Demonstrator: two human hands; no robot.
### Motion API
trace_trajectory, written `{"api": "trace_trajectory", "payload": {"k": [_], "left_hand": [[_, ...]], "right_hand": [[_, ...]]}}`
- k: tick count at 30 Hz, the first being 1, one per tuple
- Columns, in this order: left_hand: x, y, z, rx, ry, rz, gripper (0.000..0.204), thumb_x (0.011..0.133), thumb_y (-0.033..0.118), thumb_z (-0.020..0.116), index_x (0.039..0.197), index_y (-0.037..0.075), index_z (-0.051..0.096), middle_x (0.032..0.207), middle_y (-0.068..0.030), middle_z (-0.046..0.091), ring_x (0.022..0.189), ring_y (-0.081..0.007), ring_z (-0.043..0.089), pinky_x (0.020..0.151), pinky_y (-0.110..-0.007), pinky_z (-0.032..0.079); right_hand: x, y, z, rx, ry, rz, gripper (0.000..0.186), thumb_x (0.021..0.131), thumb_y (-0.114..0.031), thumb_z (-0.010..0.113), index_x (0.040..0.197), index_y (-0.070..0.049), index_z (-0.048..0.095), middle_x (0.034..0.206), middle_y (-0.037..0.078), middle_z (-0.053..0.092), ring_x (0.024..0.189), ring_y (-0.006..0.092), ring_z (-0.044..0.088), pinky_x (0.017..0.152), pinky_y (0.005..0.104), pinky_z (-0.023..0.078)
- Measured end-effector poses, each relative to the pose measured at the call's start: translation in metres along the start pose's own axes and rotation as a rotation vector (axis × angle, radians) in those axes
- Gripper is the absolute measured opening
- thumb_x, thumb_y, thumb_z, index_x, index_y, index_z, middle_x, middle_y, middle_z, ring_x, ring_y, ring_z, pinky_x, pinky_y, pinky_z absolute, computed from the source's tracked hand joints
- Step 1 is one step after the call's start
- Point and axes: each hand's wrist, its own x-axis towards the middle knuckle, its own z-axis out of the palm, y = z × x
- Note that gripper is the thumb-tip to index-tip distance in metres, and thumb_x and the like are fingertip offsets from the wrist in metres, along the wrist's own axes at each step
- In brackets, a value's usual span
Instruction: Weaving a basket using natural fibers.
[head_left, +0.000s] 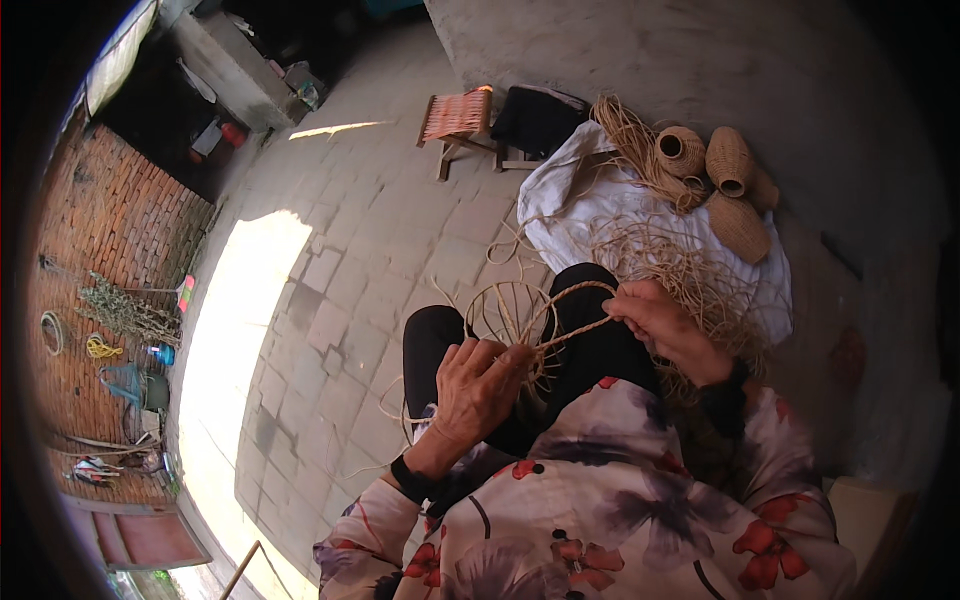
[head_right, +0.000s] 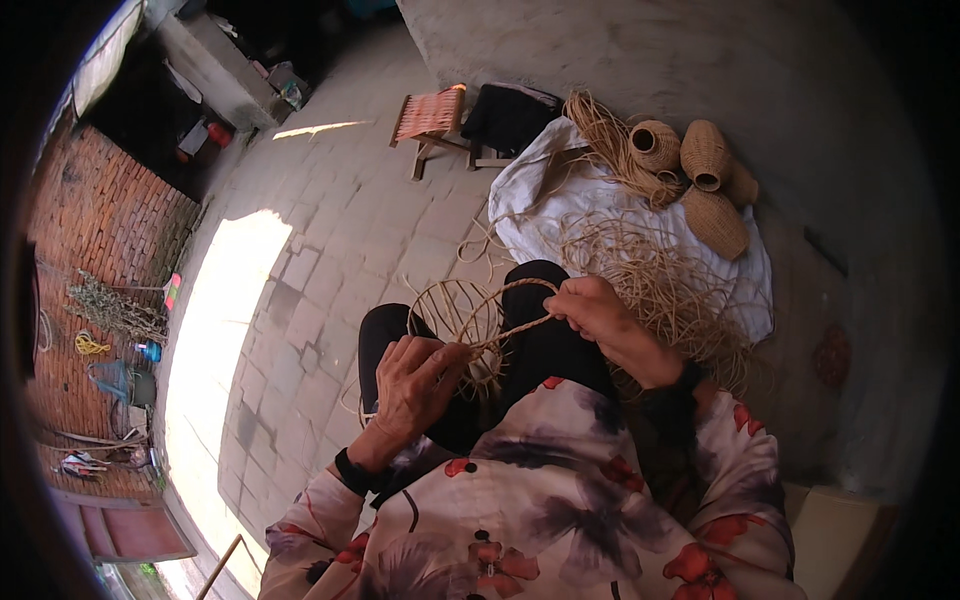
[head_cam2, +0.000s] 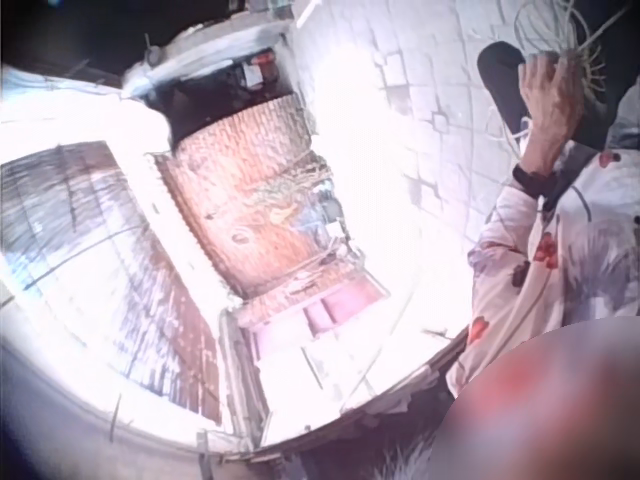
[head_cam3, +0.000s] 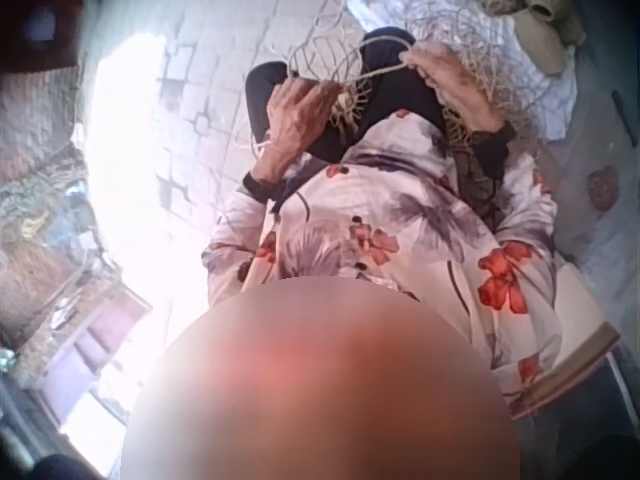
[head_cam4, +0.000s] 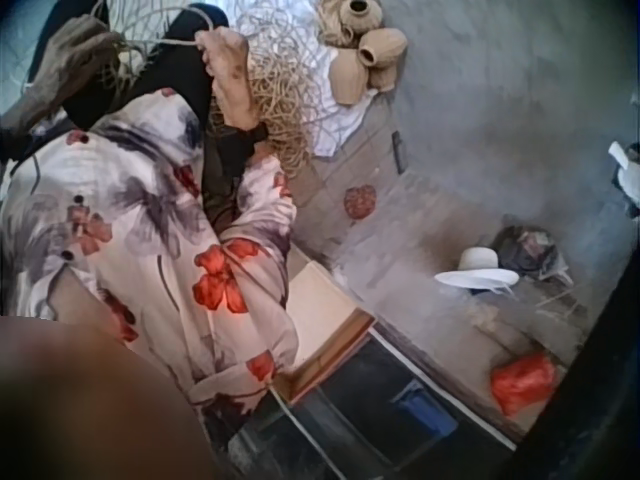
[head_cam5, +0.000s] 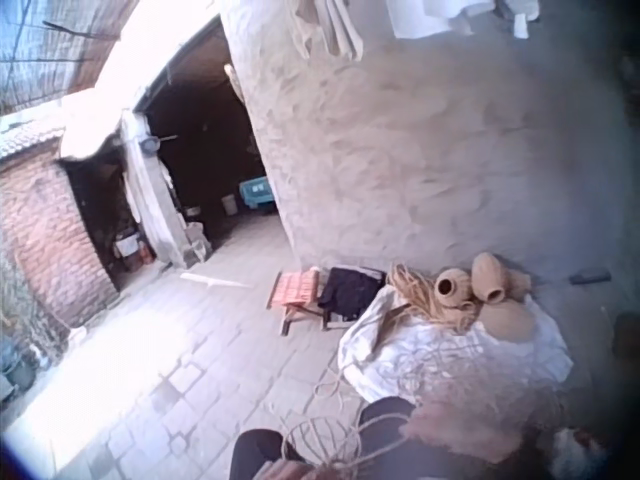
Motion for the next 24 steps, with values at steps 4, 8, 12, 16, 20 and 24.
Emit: {"api": "trace_trajectory", "payload": {"k": [4,8,12,16,20,24], "left_hand": [[0.001,0.0,0.004,0.072,0.022,0.088,0.028,0.074,0.012,0.074,0.101,0.016,0.067,0.079,0.0002,0.056,0.07,-0.0171,0.054,0.061,-0.033,0.037],[0.004,0.007,0.004,0.107,-0.016,0.056,0.028,0.073,0.014,0.075,0.1,0.017,0.069,0.083,0.0006,0.057,0.072,-0.0174,0.053,0.063,-0.033,0.037],[0.011,0.012,0.007,0.071,-0.05,-0.046,0.023,0.072,0.015,0.077,0.094,0.016,0.071,0.096,-0.0013,0.059,0.082,-0.0199,0.054,0.069,-0.035,0.037],[0.013,0.013,0.007,0.071,-0.084,-0.092,0.018,0.073,0.016,0.073,0.09,0.014,0.07,0.109,-0.0051,0.058,0.092,-0.0227,0.051,0.076,-0.039,0.036],[0.013,0.009,0.011,0.0,-0.196,-0.177,0.019,0.072,0.016,0.073,0.09,0.012,0.073,0.123,-0.0075,0.056,0.101,-0.0259,0.051,0.083,-0.041,0.036],[0.014,0.004,0.009,-0.051,-0.285,-0.212,0.017,0.074,0.018,0.071,0.09,0.012,0.073,0.125,-0.0064,0.056,0.103,-0.0268,0.051,0.084,-0.04,0.037]], "right_hand": [[0.01,-0.001,0.002,0.075,0.021,0.003,0.023,0.086,-0.024,0.068,0.075,-0.007,0.057,0.061,-0.002,0.051,0.046,0.0042,0.04,0.04,0.0205,0.028],[0.037,-0.001,0.013,0.302,-0.093,-0.05,0.023,0.091,-0.026,0.068,0.083,-0.008,0.057,0.07,0.004,0.062,0.054,0.0087,0.057,0.045,0.0219,0.045],[0.048,-0.011,0.044,0.333,-0.072,-0.127,0.024,0.091,-0.027,0.069,0.092,-0.006,0.057,0.078,0.006,0.067,0.061,0.0094,0.062,0.054,0.0227,0.052],[0.037,0.0,0.052,0.158,-0.041,-0.234,0.019,0.089,-0.018,0.069,0.092,-0.002,0.059,0.079,0.005,0.066,0.065,0.0093,0.06,0.06,0.0245,0.051],[-0.003,0.015,0.051,-0.288,0.052,-0.504,0.015,0.087,-0.014,0.068,0.086,0.0,0.063,0.072,0.008,0.065,0.064,0.0131,0.06,0.063,0.0291,0.049],[-0.017,0.034,0.063,-0.515,-0.043,-0.685,0.016,0.083,-0.014,0.069,0.093,-0.003,0.064,0.077,0.011,0.066,0.07,0.0241,0.065,0.065,0.035,0.051]]}}
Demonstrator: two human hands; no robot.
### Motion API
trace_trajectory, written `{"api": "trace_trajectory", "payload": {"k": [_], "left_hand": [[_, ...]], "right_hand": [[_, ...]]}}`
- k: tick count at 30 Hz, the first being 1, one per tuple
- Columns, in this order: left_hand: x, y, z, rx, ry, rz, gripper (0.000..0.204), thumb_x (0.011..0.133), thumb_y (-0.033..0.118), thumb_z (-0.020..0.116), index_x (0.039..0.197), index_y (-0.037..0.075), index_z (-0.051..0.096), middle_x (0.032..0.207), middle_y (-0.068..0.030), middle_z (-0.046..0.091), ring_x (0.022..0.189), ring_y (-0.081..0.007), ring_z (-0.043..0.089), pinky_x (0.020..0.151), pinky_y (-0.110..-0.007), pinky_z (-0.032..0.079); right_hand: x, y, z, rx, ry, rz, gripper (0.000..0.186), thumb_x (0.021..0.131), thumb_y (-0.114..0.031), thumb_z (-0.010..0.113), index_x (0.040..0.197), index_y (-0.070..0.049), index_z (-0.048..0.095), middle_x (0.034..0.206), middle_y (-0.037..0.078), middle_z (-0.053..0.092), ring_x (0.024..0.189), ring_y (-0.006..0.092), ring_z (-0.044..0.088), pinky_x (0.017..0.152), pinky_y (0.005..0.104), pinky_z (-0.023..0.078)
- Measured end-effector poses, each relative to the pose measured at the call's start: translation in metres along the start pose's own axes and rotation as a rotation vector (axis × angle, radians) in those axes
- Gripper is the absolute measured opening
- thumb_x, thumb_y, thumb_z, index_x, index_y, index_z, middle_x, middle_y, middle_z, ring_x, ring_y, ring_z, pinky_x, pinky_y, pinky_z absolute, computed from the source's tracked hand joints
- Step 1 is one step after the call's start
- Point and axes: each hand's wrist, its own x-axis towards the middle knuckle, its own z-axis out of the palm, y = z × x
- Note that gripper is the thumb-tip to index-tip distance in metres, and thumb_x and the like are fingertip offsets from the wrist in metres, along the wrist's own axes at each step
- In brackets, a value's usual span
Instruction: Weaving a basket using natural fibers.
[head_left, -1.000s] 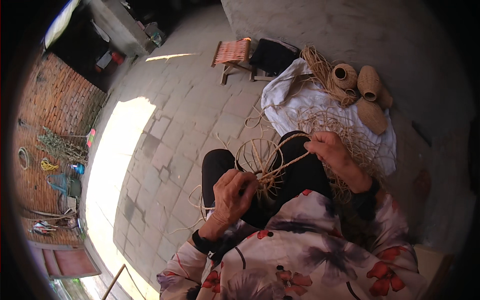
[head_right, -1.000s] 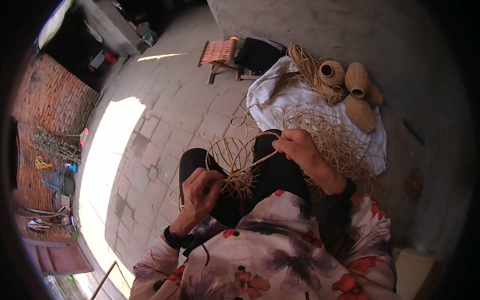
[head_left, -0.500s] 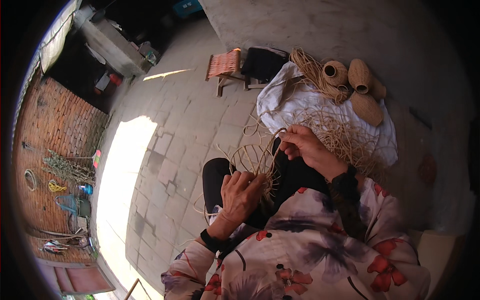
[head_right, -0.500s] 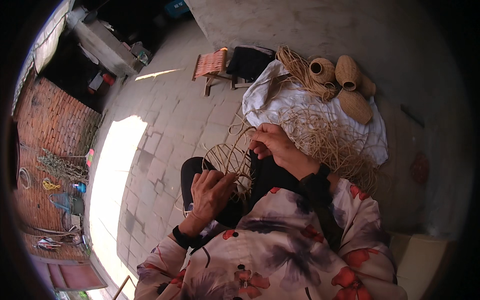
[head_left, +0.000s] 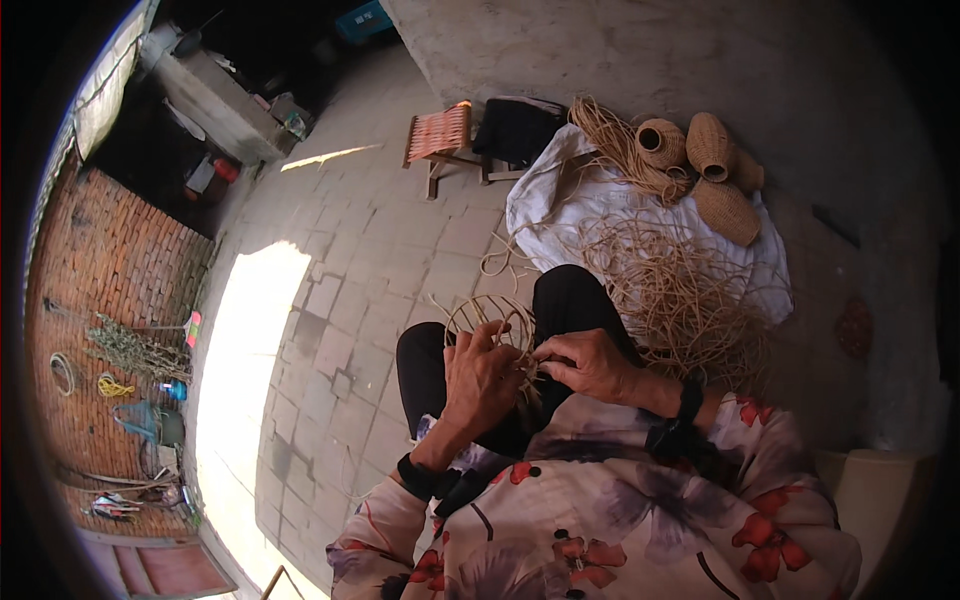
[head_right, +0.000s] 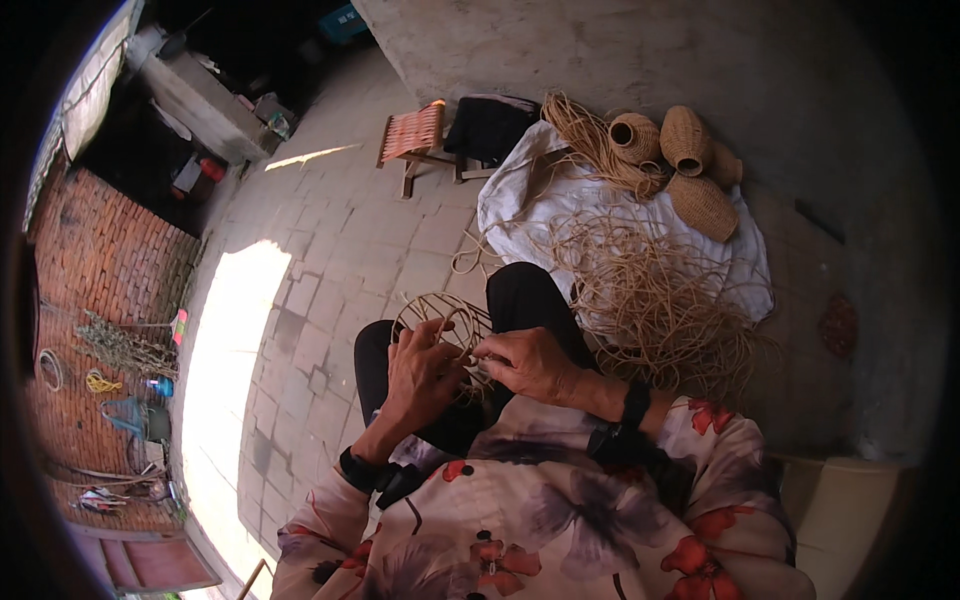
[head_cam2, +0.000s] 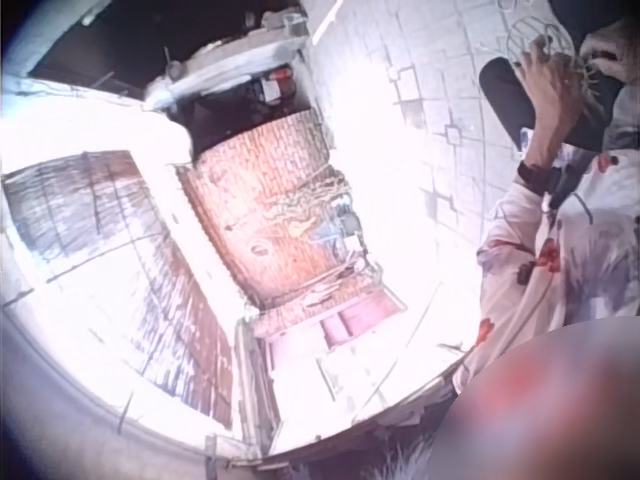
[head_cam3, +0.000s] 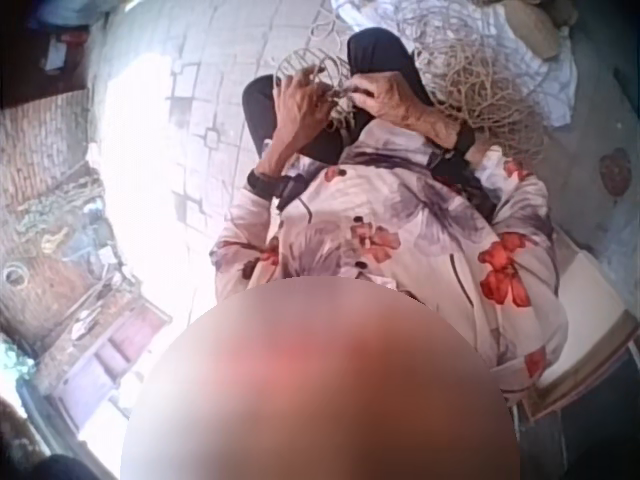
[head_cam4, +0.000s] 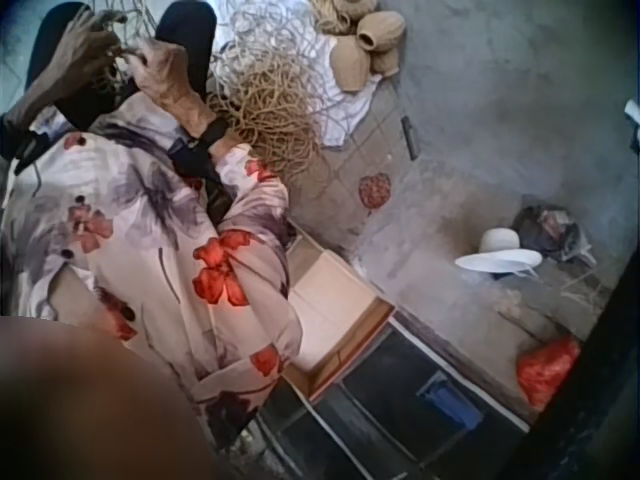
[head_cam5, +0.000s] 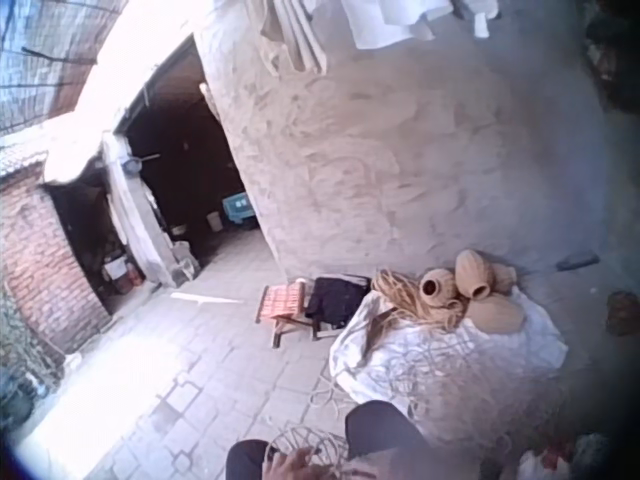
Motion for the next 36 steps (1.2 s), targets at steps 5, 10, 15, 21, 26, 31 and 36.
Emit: {"api": "trace_trajectory", "payload": {"k": [5,10,15,21,26,31,36], "left_hand": [[0.002,-0.007,0.001,-0.062,-0.065,-0.004,0.022,0.072,0.018,0.073,0.093,0.013,0.072,0.125,-0.0067,0.056,0.106,-0.0274,0.052,0.086,-0.04,0.037],[-0.006,0.008,-0.016,-0.13,0.03,-0.004,0.036,0.07,0.015,0.074,0.105,0.011,0.066,0.12,-0.0101,0.057,0.107,-0.029,0.052,0.089,-0.042,0.039],[-0.046,-0.019,-0.029,-0.283,0.261,-0.2,0.034,0.074,0.014,0.074,0.105,0.006,0.06,0.102,-0.0121,0.059,0.094,-0.0309,0.057,0.083,-0.04,0.046],[-0.067,-0.026,-0.017,-0.143,0.307,-0.133,0.029,0.076,0.012,0.074,0.1,0.005,0.059,0.091,-0.0125,0.061,0.086,-0.0299,0.061,0.076,-0.04,0.047],[-0.064,-0.007,-0.012,-0.194,0.212,-0.244,0.027,0.076,0.014,0.075,0.095,0.007,0.058,0.09,-0.0092,0.06,0.083,-0.0293,0.058,0.071,-0.039,0.042],[-0.061,-0.006,-0.017,-0.076,0.332,-0.157,0.028,0.075,0.016,0.075,0.096,0.009,0.059,0.087,-0.0054,0.061,0.082,-0.026,0.056,0.074,-0.038,0.039],[-0.012,-0.004,-0.038,0.034,0.104,0.074,0.017,0.078,0.023,0.074,0.089,0.01,0.071,0.094,-0.0027,0.064,0.084,-0.0218,0.052,0.077,-0.037,0.035]], "right_hand": [[-0.005,0.01,0.022,-0.218,-0.035,-0.189,0.017,0.08,-0.021,0.07,0.088,-0.007,0.063,0.078,0.009,0.063,0.075,0.0298,0.064,0.066,0.0405,0.051],[-0.002,0.013,-0.032,-0.425,-0.106,-0.242,0.023,0.075,-0.023,0.075,0.068,-0.007,0.061,0.075,0.007,0.049,0.078,0.0259,0.054,0.069,0.0368,0.044],[-0.012,0.031,-0.09,-0.433,-0.253,-0.165,0.017,0.083,-0.026,0.071,0.081,-0.009,0.067,0.083,0.007,0.053,0.086,0.025,0.057,0.076,0.0373,0.046],[0.005,0.014,-0.064,-0.174,-0.006,-0.228,0.021,0.086,-0.027,0.069,0.095,-0.008,0.066,0.095,0.008,0.06,0.09,0.0258,0.058,0.08,0.0396,0.045],[0.019,-0.012,-0.039,-0.417,0.089,-0.21,0.024,0.087,-0.023,0.066,0.102,-0.004,0.064,0.1,0.012,0.062,0.093,0.0289,0.058,0.086,0.0402,0.04],[0.01,0.007,-0.02,-0.502,-0.162,-0.14,0.021,0.089,-0.03,0.064,0.084,-0.01,0.064,0.077,0.006,0.06,0.08,0.0251,0.055,0.078,0.0385,0.035],[0.009,0.008,-0.012,-0.416,-0.152,-0.158,0.02,0.09,-0.026,0.064,0.078,-0.01,0.062,0.073,0.005,0.059,0.075,0.024,0.056,0.076,0.0387,0.035]]}}
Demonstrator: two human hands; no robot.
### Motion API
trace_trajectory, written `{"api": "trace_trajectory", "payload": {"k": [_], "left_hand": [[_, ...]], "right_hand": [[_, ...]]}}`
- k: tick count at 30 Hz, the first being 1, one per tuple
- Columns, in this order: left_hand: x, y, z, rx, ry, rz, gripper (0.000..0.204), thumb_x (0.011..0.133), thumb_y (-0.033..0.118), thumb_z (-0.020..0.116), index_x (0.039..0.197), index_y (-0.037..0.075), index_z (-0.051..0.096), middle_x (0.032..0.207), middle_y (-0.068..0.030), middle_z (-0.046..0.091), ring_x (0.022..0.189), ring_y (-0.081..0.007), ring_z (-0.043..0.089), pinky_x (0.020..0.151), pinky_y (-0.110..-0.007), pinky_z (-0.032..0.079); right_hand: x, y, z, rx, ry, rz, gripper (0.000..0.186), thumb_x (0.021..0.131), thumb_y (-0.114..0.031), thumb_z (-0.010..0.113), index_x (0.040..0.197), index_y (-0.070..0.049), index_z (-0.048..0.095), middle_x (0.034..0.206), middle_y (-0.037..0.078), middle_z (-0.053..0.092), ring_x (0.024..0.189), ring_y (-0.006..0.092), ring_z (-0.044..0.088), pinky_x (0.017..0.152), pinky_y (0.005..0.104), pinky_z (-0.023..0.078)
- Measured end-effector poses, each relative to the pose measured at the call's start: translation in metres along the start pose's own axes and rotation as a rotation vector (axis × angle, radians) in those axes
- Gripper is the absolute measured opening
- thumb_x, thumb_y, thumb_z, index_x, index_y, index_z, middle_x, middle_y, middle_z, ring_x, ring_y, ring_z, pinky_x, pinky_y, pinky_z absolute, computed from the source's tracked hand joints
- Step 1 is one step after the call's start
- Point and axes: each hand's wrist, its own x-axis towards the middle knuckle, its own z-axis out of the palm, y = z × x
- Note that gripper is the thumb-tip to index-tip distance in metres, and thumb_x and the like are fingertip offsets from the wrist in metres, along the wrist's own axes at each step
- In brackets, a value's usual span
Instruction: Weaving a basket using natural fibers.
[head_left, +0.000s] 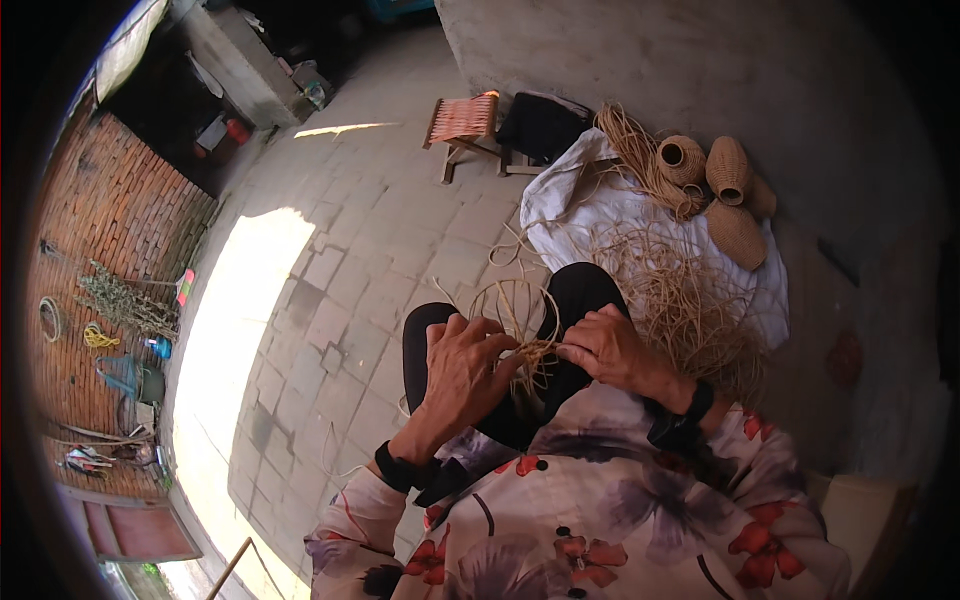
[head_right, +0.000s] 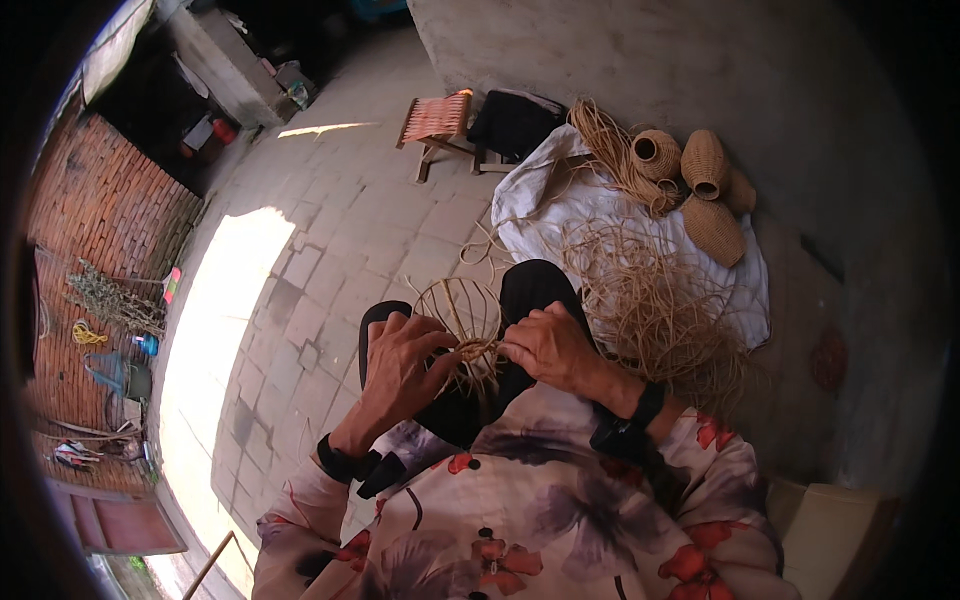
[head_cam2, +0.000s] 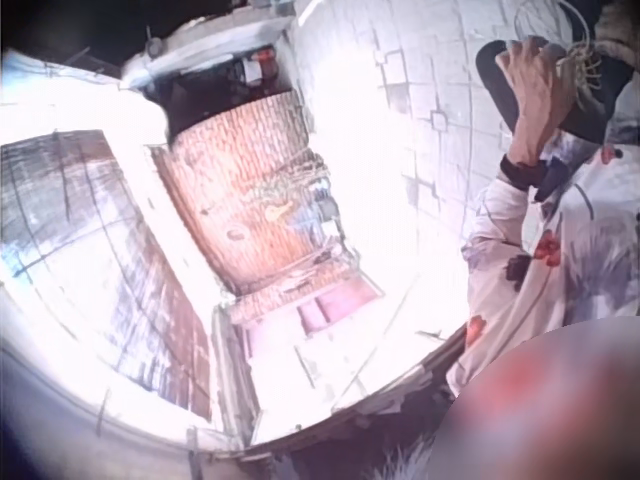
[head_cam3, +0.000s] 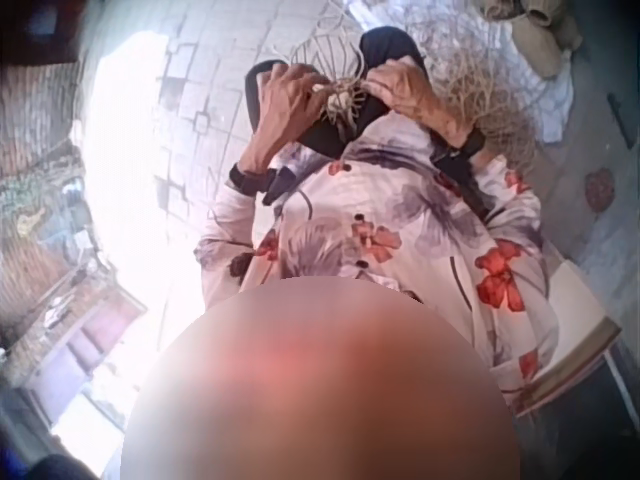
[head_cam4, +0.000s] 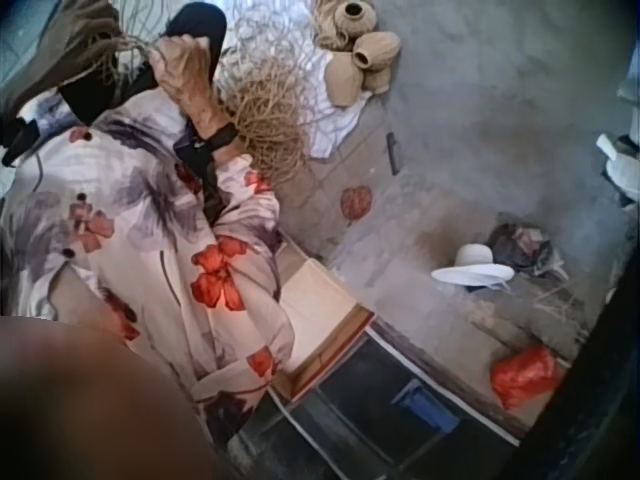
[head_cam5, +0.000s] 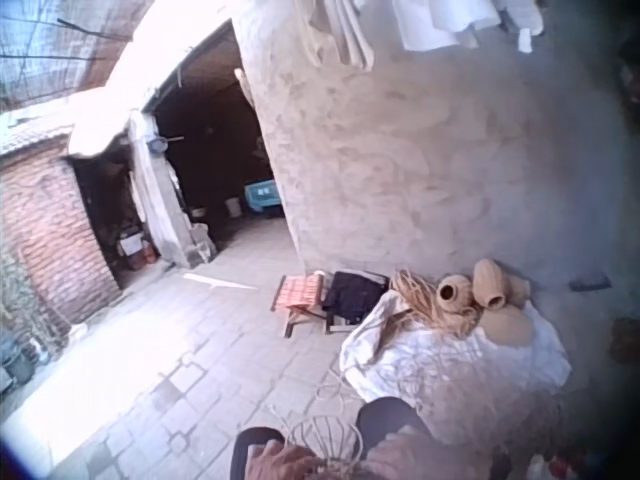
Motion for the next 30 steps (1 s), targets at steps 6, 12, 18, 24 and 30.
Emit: {"api": "trace_trajectory", "payload": {"k": [6,12,18,24,30], "left_hand": [[0.032,-0.024,0.009,-0.172,-0.335,-0.101,0.02,0.081,0.026,0.069,0.087,0.008,0.073,0.078,-0.0071,0.069,0.077,-0.026,0.065,0.071,-0.036,0.049],[0.039,-0.024,0.006,-0.295,-0.418,-0.248,0.019,0.077,0.023,0.071,0.084,0.006,0.068,0.07,-0.009,0.068,0.063,-0.028,0.066,0.068,-0.035,0.05],[0.047,-0.022,0.0,0.323,0.129,0.29,0.015,0.066,0.005,0.063,0.077,0.012,0.055,0.067,-0.0028,0.053,0.072,-0.0222,0.052,0.079,-0.039,0.037],[0.042,-0.16,-0.125,0.666,0.349,-0.311,0.027,0.076,0.017,0.077,0.098,0.016,0.061,0.085,0.0005,0.065,0.086,-0.0178,0.06,0.083,-0.039,0.036],[-0.15,-0.359,-0.298,0.129,0.829,-0.68,0.03,0.09,0.026,0.061,0.107,0.001,0.059,0.096,-0.0095,0.061,0.086,-0.0199,0.059,0.079,-0.033,0.048]], "right_hand": [[-0.001,-0.002,-0.004,0.021,0.002,0.023,0.017,0.087,-0.023,0.065,0.076,-0.011,0.062,0.072,0.004,0.058,0.076,0.0235,0.056,0.074,0.0381,0.035],[0.001,-0.002,0.002,-0.006,0.083,-0.05,0.013,0.083,-0.02,0.068,0.076,-0.011,0.062,0.072,0.004,0.055,0.075,0.0233,0.054,0.073,0.0375,0.036],[0.002,-0.006,0.003,-0.093,0.123,-0.145,0.012,0.081,-0.016,0.068,0.074,-0.01,0.06,0.072,0.005,0.053,0.075,0.0241,0.052,0.072,0.0381,0.036],[-0.051,0.06,-0.032,-0.133,0.222,0.125,0.02,0.083,-0.015,0.064,0.07,-0.005,0.053,0.068,0.012,0.052,0.072,0.0325,0.052,0.07,0.0447,0.038],[-0.067,0.075,-0.032,-0.029,0.069,0.63,0.009,0.08,-0.01,0.063,0.079,-0.004,0.056,0.077,0.013,0.056,0.084,0.035,0.055,0.077,0.0463,0.041]]}}
